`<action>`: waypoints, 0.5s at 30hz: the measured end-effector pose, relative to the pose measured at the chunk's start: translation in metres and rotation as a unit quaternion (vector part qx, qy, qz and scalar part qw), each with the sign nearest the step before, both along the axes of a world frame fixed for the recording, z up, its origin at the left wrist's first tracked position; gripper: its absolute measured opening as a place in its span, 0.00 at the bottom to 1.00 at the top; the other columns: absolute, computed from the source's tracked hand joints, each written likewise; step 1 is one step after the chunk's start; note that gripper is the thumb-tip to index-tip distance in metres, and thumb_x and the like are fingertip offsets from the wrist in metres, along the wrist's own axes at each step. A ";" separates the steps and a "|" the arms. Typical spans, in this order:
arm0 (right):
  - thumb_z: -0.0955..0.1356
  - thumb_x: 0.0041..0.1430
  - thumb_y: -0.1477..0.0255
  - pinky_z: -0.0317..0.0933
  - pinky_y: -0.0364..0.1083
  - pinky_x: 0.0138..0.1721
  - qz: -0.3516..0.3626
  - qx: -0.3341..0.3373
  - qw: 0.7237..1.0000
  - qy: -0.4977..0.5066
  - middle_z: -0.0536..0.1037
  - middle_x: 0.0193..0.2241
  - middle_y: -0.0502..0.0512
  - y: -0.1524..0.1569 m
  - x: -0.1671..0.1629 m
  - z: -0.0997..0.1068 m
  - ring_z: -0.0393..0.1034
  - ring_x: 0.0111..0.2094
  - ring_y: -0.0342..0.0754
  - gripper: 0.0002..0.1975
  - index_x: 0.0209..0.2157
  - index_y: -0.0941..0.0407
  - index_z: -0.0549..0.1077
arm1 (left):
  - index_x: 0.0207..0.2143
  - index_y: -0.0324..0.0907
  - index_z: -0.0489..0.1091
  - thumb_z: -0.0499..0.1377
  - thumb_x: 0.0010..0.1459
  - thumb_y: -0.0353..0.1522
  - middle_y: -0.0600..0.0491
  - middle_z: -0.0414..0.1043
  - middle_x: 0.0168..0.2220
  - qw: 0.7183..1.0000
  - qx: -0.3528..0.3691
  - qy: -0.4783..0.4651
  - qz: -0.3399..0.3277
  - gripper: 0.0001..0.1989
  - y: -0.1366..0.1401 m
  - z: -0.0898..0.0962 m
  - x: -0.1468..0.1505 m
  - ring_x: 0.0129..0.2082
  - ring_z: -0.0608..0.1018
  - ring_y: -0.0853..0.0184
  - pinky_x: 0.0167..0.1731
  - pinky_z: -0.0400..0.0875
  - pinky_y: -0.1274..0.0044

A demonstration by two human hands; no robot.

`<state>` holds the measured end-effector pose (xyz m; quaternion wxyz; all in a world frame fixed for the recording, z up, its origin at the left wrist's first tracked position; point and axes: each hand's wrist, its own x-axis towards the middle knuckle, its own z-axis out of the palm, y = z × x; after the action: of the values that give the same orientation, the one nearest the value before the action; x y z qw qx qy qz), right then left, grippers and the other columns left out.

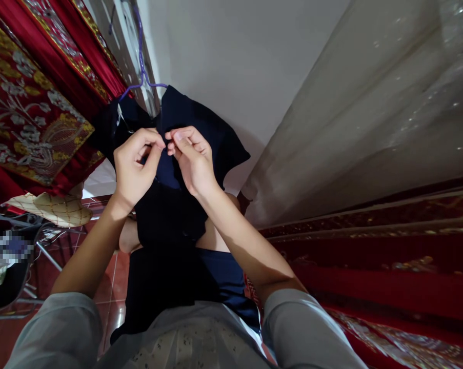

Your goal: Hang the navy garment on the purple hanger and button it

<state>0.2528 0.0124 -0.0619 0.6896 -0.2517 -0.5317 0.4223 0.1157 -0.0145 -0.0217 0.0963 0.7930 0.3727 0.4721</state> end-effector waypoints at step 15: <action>0.70 0.59 0.50 0.66 0.45 0.36 0.063 -0.033 0.997 0.015 0.66 0.29 0.49 0.005 -0.008 -0.012 0.63 0.29 0.43 0.22 0.31 0.52 0.61 | 0.41 0.41 0.72 0.51 0.71 0.28 0.48 0.74 0.39 0.979 0.099 0.168 0.062 0.10 0.024 -0.002 -0.010 0.45 0.76 0.58 0.51 0.70 0.66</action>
<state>0.2445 0.0176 -0.0739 0.6608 -0.2338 -0.5215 0.4865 0.1062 0.0093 -0.0240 -0.0763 0.8417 0.3837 0.3721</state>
